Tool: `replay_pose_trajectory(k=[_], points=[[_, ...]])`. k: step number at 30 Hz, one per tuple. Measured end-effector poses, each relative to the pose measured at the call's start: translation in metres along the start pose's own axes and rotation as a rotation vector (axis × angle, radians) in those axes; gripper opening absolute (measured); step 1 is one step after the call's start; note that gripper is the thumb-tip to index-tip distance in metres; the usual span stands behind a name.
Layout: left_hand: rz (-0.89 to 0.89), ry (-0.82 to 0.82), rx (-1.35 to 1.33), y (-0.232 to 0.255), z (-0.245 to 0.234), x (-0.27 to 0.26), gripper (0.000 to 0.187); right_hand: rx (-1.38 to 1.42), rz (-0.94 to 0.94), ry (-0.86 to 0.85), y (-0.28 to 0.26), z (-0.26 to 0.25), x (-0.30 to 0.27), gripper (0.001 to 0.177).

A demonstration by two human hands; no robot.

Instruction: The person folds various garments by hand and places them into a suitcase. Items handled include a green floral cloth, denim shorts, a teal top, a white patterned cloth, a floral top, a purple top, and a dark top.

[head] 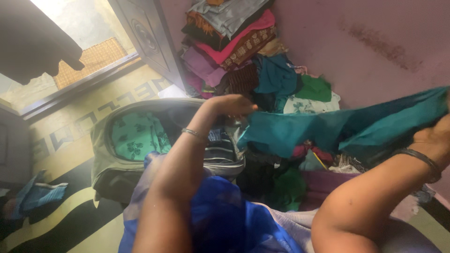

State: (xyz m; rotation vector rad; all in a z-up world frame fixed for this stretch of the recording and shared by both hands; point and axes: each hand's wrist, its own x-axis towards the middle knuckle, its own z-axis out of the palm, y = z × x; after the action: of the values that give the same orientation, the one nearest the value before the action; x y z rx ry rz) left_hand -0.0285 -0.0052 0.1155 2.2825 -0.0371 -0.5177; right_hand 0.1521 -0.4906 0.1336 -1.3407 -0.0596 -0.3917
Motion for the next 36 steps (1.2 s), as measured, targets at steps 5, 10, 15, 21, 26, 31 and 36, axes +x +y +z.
replay_pose_trajectory(k=[5, 10, 15, 21, 26, 31, 36], points=[[0.232, 0.331, 0.183, 0.015, -0.02, -0.03, 0.045, -0.702, -0.266, 0.005, -0.034, 0.033, -0.039, 0.024], [0.309, 0.504, 0.139, 0.046, -0.018, -0.037, 0.035, -0.981, -0.4, -0.449, -0.056, 0.096, -0.067, 0.017], [0.403, 0.695, 0.227, 0.071, -0.009, -0.042, 0.03, -0.44, -0.015, -0.897, -0.055, 0.182, -0.141, 0.02], [0.38, 0.674, 0.124, 0.082, -0.009, -0.055, 0.031, -0.071, 0.233, -1.017, -0.029, 0.23, -0.19, 0.036], [0.417, 0.656, 0.124, 0.08, 0.002, -0.049, 0.038, -0.114, 0.211, -0.925, -0.022, 0.235, -0.195, 0.025], [0.466, 0.679, 0.078, 0.076, 0.014, -0.047, 0.038, -0.196, 0.117, -0.839, -0.019, 0.226, -0.189, 0.006], [0.668, 0.793, 0.022, 0.074, 0.027, -0.056, 0.054, 0.136, 0.163, -0.743, -0.019, 0.232, -0.182, 0.005]])
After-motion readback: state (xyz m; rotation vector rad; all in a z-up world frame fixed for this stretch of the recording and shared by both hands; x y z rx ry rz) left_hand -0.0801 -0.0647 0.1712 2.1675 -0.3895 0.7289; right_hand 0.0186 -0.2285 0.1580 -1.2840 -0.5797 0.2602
